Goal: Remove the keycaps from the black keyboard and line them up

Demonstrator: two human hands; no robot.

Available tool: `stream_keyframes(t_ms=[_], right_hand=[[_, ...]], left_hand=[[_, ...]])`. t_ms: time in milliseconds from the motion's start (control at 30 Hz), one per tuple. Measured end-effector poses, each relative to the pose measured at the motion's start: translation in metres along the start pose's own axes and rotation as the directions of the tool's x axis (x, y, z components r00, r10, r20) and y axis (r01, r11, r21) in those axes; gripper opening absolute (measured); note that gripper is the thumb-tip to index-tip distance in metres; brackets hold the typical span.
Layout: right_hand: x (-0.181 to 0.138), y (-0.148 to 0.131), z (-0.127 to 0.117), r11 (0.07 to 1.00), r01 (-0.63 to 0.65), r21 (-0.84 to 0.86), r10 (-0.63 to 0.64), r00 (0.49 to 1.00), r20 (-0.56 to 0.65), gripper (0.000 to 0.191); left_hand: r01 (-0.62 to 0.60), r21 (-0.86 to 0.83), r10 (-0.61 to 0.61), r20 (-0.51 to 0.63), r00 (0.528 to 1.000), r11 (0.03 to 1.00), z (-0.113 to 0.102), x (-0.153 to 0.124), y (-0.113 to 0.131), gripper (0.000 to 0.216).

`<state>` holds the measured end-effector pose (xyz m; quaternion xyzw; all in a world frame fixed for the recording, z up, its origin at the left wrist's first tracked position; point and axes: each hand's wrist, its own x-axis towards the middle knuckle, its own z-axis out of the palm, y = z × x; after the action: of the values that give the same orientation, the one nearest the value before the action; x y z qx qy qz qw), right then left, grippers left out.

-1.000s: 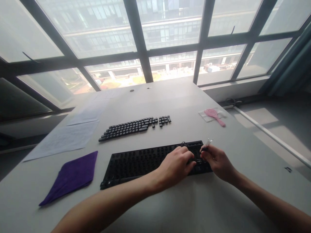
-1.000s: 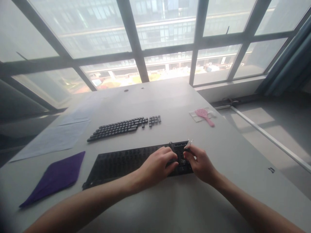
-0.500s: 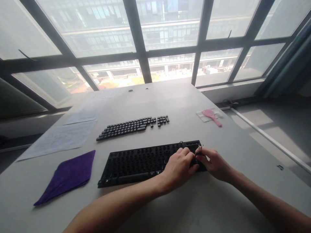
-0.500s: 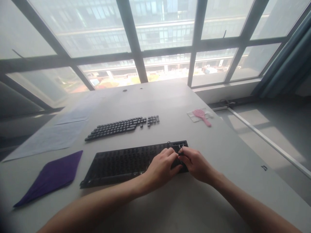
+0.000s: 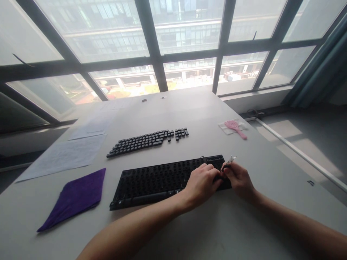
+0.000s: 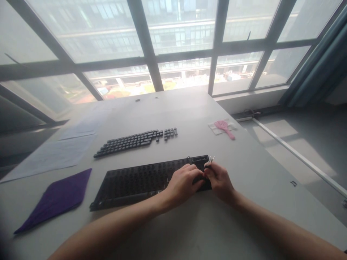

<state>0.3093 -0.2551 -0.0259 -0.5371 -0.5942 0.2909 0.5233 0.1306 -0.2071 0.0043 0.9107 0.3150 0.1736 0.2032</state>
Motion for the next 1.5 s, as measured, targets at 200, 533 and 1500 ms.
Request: stream_keyframes(t_ms=[200,533,1500], right_hand=[[-0.002,-0.004,0.004,0.999,0.027,0.035,-0.025,0.998,-0.061,0.023],[0.007,-0.003,-0.009,0.999,-0.040,0.024,0.040,0.999,0.020,0.021],[0.001,0.000,-0.005,0.996,0.016,-0.085,-0.012,0.999,0.041,0.018]], left_hand=[[0.006,-0.079,-0.009,-0.038,0.999,0.997,-0.001,0.000,0.002,0.005],[0.038,-0.181,-0.049,-0.058,0.997,0.983,0.000,-0.004,0.000,0.031],[0.006,-0.070,-0.008,-0.028,1.000,0.998,0.001,-0.004,-0.004,0.011]])
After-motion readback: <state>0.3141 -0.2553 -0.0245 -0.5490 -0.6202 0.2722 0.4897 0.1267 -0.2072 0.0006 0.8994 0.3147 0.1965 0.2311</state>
